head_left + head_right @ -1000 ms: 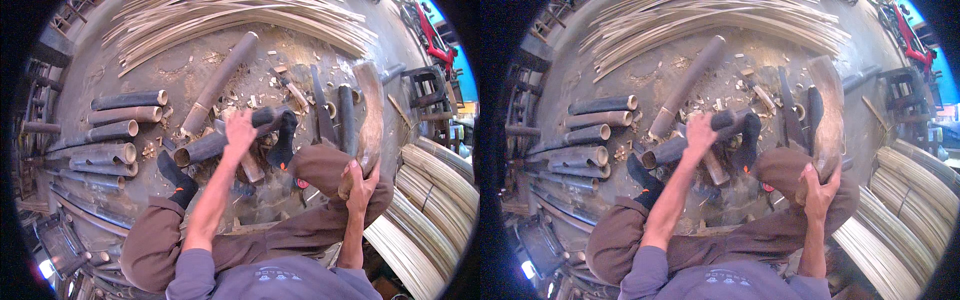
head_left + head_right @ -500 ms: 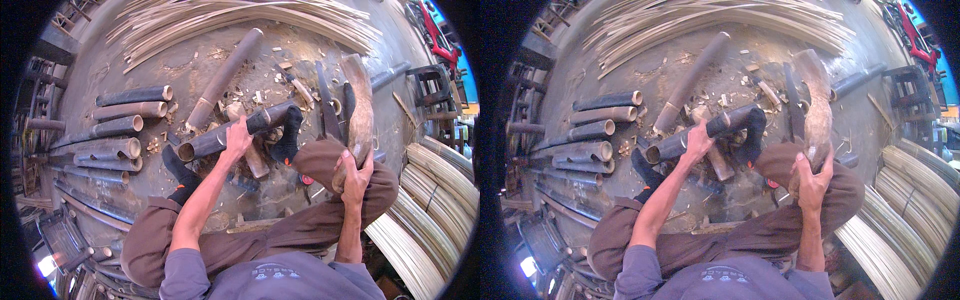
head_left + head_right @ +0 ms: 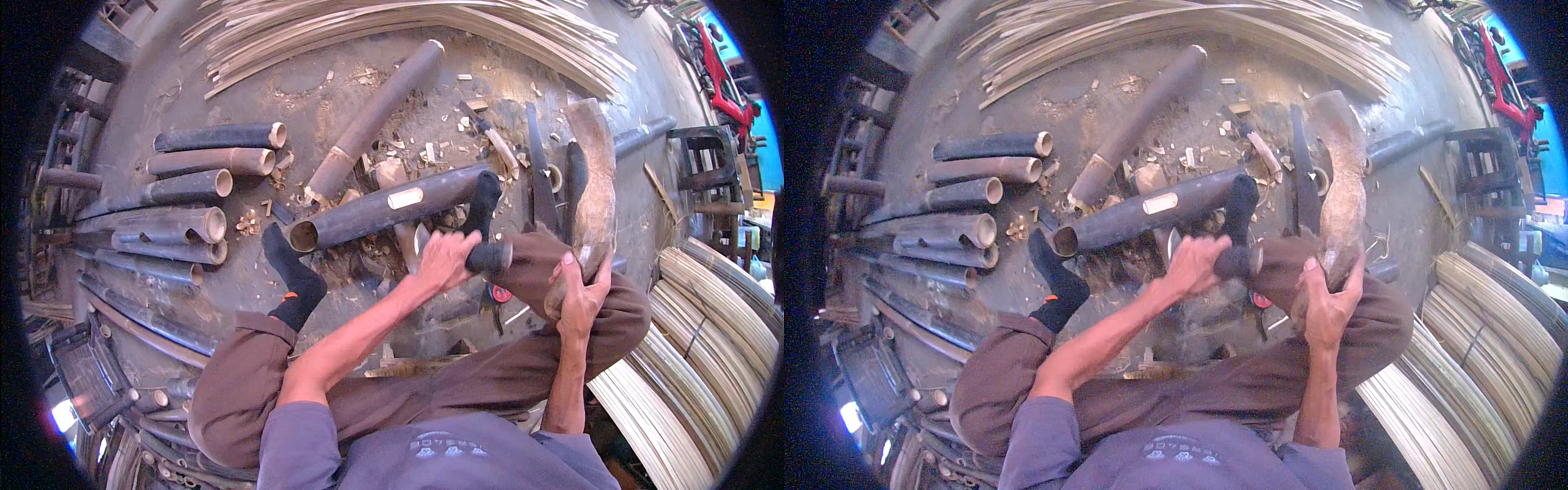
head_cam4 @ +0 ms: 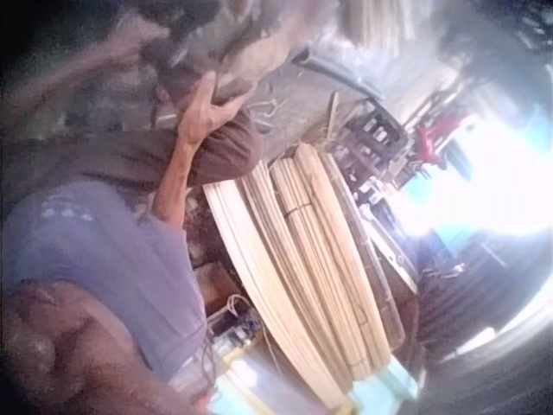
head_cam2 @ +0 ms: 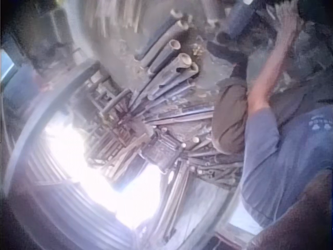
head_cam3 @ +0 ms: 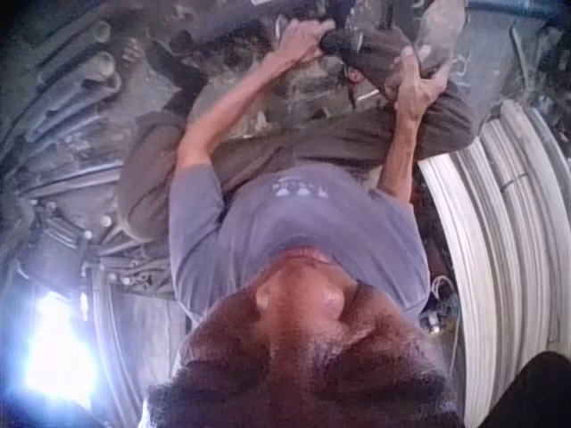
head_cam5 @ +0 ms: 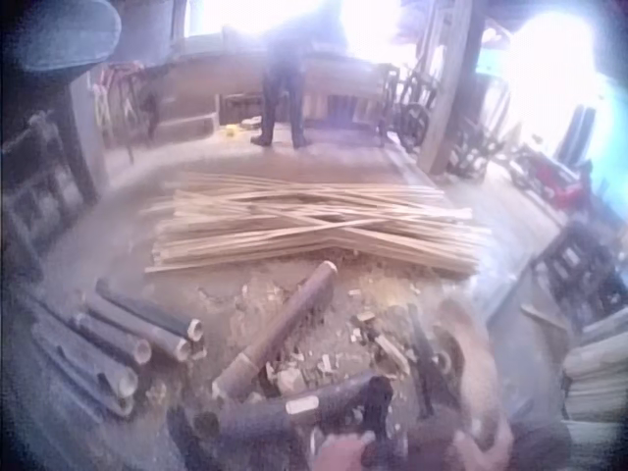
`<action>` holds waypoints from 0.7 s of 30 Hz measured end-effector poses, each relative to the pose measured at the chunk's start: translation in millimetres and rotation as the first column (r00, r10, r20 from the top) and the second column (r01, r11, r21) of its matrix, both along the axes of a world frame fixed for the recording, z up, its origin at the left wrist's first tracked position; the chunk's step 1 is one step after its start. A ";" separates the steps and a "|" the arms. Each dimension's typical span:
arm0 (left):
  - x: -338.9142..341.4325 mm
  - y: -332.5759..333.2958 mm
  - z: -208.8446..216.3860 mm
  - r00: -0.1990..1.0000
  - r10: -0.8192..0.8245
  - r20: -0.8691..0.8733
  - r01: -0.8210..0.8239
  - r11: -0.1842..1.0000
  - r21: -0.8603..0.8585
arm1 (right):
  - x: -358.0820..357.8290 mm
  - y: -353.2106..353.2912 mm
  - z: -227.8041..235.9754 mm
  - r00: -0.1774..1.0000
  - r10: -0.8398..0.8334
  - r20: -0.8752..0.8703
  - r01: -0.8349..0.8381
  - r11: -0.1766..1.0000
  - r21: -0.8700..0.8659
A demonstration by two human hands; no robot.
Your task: The person sits on the floor and repeatedly hammers and scrapes the ends of bamboo poles to shape and smooth them. They handle multiple bamboo pieces one at a time, using a hammer and a scraping tool to remove material and refine the openings.
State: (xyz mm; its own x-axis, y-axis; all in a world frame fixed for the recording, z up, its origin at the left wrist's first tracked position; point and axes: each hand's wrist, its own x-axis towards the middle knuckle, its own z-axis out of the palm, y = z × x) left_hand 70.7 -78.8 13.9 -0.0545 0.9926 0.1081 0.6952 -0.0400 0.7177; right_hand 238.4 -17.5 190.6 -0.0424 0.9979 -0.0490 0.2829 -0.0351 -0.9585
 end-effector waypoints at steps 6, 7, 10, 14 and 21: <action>-22.1 54.3 -2.8 0.966 0.165 0.200 -0.203 0.961 0.189 | 12.5 -0.3 -7.8 0.990 -0.080 0.113 0.065 0.988 0.138; -22.3 59.1 -8.2 0.962 0.178 0.207 -0.220 0.955 0.198 | 13.9 1.2 -9.1 0.988 -0.083 0.130 0.061 0.984 0.169; -21.0 65.0 -20.2 0.935 0.207 0.289 -0.265 0.947 0.180 | 15.7 -1.6 -4.5 0.990 -0.073 0.118 0.064 0.995 0.075; -23.1 75.1 -18.5 0.903 0.248 0.350 -0.337 0.915 0.220 | 13.8 -0.6 -0.2 0.994 -0.063 0.088 0.060 0.997 0.045; -32.5 79.6 -17.5 0.850 0.277 0.448 -0.365 0.923 0.122 | 8.4 1.5 0.1 0.990 -0.068 0.120 0.059 0.995 0.075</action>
